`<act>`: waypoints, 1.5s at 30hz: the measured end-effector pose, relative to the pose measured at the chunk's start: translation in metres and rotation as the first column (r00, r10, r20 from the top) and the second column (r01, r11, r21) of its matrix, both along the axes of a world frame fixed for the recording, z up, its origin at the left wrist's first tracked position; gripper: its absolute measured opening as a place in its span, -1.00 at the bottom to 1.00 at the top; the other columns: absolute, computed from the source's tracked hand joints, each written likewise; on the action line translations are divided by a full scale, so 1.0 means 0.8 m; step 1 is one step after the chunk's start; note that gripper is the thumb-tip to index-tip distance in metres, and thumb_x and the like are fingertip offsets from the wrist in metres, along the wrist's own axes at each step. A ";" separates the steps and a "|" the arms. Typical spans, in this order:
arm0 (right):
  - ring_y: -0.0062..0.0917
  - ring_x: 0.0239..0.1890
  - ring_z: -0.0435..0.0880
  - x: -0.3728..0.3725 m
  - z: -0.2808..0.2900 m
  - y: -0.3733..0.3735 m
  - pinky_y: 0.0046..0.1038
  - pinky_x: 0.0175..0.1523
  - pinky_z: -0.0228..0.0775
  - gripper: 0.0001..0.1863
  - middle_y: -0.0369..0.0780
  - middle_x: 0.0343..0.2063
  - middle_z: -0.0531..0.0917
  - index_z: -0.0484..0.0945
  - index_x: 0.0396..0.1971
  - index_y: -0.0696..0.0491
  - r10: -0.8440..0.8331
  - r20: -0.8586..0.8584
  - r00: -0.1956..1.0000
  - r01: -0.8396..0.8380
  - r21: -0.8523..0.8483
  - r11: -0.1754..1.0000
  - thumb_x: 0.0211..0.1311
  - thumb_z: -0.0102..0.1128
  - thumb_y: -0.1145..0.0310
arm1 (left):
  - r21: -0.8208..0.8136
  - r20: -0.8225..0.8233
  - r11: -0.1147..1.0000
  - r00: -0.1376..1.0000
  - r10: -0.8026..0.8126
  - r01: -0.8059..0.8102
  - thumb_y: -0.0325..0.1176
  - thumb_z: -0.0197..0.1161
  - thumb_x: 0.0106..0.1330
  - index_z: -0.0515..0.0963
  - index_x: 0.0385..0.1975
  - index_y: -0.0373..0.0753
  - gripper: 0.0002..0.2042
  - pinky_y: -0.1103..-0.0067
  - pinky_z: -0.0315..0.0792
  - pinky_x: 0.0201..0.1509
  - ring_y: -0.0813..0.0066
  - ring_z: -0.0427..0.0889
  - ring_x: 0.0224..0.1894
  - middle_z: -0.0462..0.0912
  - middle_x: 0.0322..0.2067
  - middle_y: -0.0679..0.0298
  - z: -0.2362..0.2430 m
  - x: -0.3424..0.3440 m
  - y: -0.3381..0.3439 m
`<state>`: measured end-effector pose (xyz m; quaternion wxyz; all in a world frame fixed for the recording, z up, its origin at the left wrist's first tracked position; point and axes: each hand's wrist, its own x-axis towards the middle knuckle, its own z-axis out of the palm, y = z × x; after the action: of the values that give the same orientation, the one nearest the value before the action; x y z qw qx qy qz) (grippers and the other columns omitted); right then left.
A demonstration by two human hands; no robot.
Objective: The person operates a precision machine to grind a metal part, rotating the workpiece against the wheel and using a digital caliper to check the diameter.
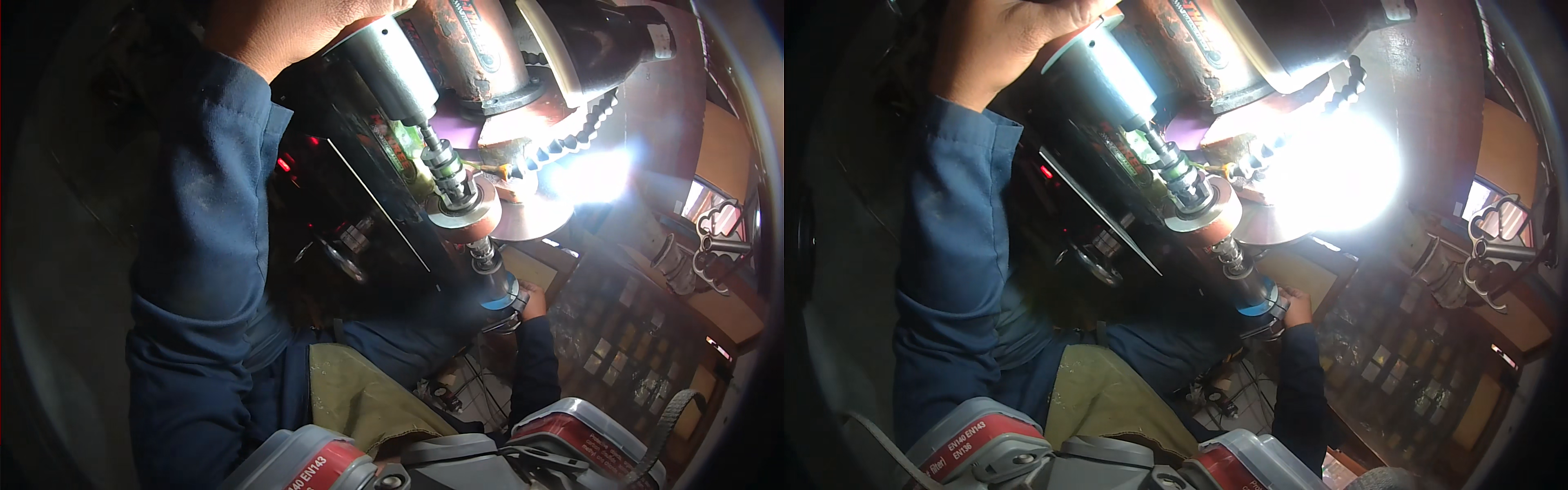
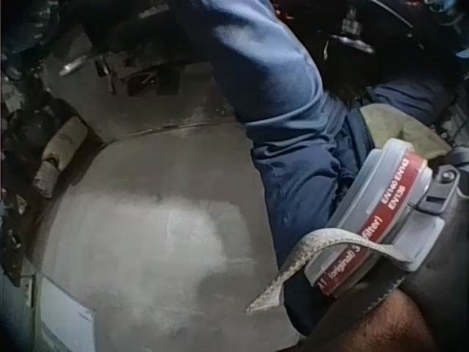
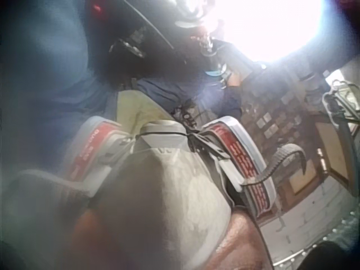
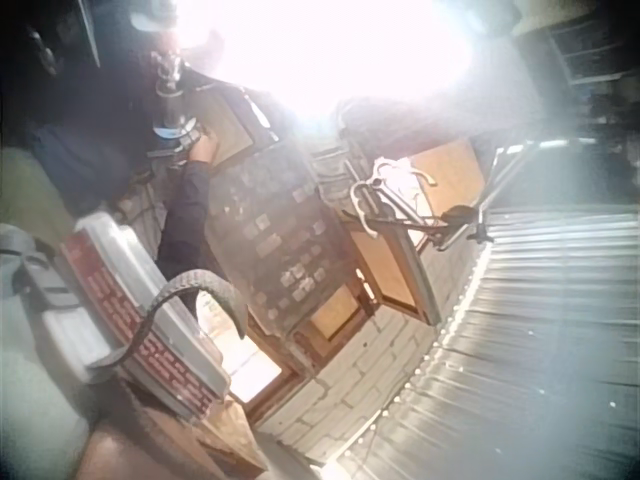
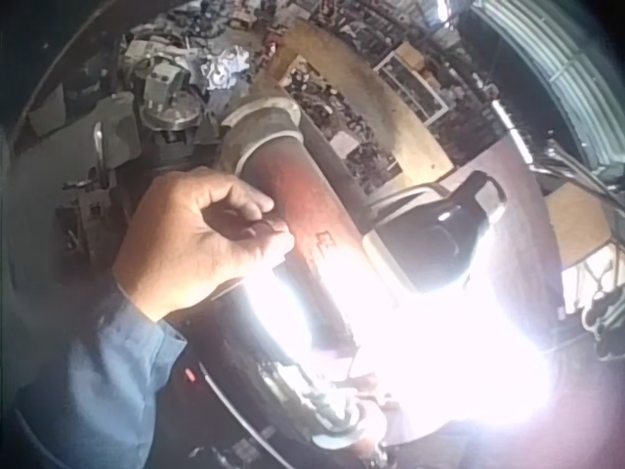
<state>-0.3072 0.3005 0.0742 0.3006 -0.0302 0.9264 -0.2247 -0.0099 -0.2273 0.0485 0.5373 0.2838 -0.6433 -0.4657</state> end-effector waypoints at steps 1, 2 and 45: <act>-0.59 -0.44 0.62 0.001 0.000 0.000 -0.58 -0.31 0.44 -0.77 -0.20 -0.42 0.68 0.60 -0.23 0.36 0.016 -0.013 1.000 -0.016 -0.005 1.000 0.20 0.19 0.49 | 0.035 -0.008 0.999 1.000 -0.025 0.025 -0.49 0.46 0.02 0.62 -0.45 -0.41 -0.82 0.68 0.52 -0.37 0.63 0.64 -0.47 0.68 -0.53 0.25 0.000 0.001 -0.001; -0.59 -0.44 0.61 0.003 0.000 -0.002 -0.58 -0.31 0.44 -0.77 -0.20 -0.42 0.68 0.60 -0.24 0.36 -0.040 -0.041 0.998 0.041 0.036 0.998 0.20 0.19 0.49 | 0.070 -0.017 0.996 0.999 -0.048 0.049 -0.49 0.46 0.02 0.62 -0.45 -0.41 -0.82 0.68 0.52 -0.37 0.63 0.64 -0.48 0.68 -0.53 0.25 0.000 0.003 -0.003; -0.61 -0.43 0.60 0.047 0.011 -0.020 -0.57 -0.31 0.44 -0.80 -0.22 -0.42 0.66 0.61 -0.23 0.32 -0.022 -0.234 0.972 -0.003 -0.104 0.995 0.24 0.14 0.50 | 0.157 -0.066 0.978 0.990 -0.126 0.135 -0.50 0.47 0.01 0.62 -0.42 -0.43 -0.81 0.66 0.54 -0.37 0.59 0.65 -0.45 0.68 -0.50 0.23 -0.006 0.005 -0.010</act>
<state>-0.2694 0.2846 0.0828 0.1858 -0.0676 0.9427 -0.2688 -0.0060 -0.2350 0.0435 0.4987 0.2704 -0.6055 -0.5583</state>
